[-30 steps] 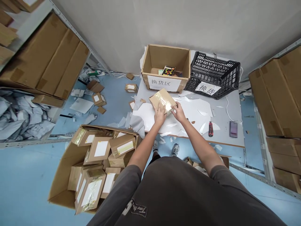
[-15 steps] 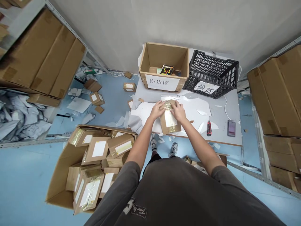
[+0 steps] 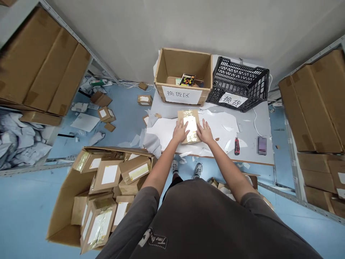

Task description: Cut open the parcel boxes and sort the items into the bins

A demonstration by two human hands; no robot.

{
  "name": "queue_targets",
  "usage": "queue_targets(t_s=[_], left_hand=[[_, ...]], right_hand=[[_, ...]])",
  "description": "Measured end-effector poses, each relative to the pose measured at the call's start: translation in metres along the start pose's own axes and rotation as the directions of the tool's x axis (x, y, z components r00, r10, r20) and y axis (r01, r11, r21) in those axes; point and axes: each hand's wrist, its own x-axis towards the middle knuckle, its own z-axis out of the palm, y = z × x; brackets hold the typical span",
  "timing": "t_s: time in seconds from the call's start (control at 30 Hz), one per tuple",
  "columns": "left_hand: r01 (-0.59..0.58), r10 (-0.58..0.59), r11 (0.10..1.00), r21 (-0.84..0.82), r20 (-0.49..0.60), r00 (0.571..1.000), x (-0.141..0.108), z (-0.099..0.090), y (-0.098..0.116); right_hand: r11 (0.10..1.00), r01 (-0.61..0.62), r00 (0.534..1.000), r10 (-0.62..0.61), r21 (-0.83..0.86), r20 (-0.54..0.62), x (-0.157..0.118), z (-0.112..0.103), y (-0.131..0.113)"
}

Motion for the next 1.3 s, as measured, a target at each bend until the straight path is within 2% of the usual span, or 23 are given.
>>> queue_targets(t_s=[0.1, 0.2, 0.33, 0.4, 0.5, 0.63, 0.73, 0.83, 0.9, 0.93, 1.03, 1.1, 1.17, 1.23, 1.3], left_hand=[[-0.014, 0.010, 0.991, 0.135, 0.028, 1.000, 0.005, -0.022, 0.007], [0.020, -0.038, 0.975, 0.221, 0.079, 0.996, 0.014, -0.039, 0.011], [0.122, -0.147, 0.963, 0.239, 0.089, 0.985, 0.025, -0.038, 0.013], [0.190, -0.218, 0.950, 0.247, 0.091, 0.972, 0.027, -0.031, 0.014], [0.261, -0.283, 0.927, 0.270, 0.046, 0.958, 0.023, -0.020, 0.014], [0.326, -0.336, 0.895, 0.303, -0.021, 0.942, 0.002, -0.010, 0.014], [0.294, -0.295, 0.899, 0.325, -0.048, 0.954, -0.013, -0.008, 0.009], [0.231, -0.220, 0.926, 0.300, -0.069, 0.973, -0.018, -0.017, -0.004], [0.204, -0.188, 0.945, 0.256, -0.085, 0.978, -0.013, -0.027, -0.017], [0.189, -0.175, 0.954, 0.233, -0.080, 0.981, -0.009, -0.033, -0.025], [0.118, -0.123, 0.977, 0.179, 0.018, 0.992, 0.005, -0.045, -0.043], [0.089, -0.103, 0.984, 0.157, 0.085, 0.991, 0.011, -0.048, -0.048], [0.106, -0.123, 0.983, 0.148, 0.107, 0.987, 0.015, -0.048, -0.047], [0.154, -0.171, 0.977, 0.145, 0.108, 0.979, 0.015, -0.048, -0.042], [0.192, -0.208, 0.972, 0.138, 0.111, 0.972, 0.013, -0.049, -0.037]], right_hand=[[0.997, -0.022, 0.999, 0.020, -0.067, -0.030, -0.017, -0.020, 0.011], [0.989, -0.089, 0.996, 0.088, -0.122, -0.015, -0.039, -0.040, 0.034], [0.962, -0.231, 0.973, 0.232, -0.147, -0.009, -0.077, -0.050, 0.073], [0.945, -0.297, 0.953, 0.301, -0.136, 0.015, -0.092, -0.043, 0.089], [0.927, -0.356, 0.923, 0.369, -0.116, 0.113, -0.104, -0.019, 0.105], [0.876, -0.476, 0.833, 0.480, -0.086, 0.274, -0.100, 0.026, 0.114], [0.839, -0.542, 0.780, 0.522, -0.044, 0.344, -0.093, 0.052, 0.115], [0.819, -0.573, 0.756, 0.535, -0.013, 0.377, -0.084, 0.057, 0.112], [0.804, -0.595, 0.749, 0.563, -0.020, 0.350, -0.073, 0.045, 0.108], [0.804, -0.595, 0.760, 0.568, -0.017, 0.316, -0.066, 0.035, 0.103], [0.859, -0.508, 0.853, 0.491, 0.061, 0.177, -0.034, -0.003, 0.079], [0.915, -0.383, 0.922, 0.371, 0.127, 0.112, -0.005, -0.027, 0.049], [0.954, -0.265, 0.962, 0.252, 0.138, 0.104, 0.024, -0.045, 0.012], [0.977, -0.189, 0.972, 0.173, 0.095, 0.160, 0.050, -0.053, -0.029], [0.991, -0.133, 0.960, 0.124, 0.020, 0.252, 0.070, -0.053, -0.065]])
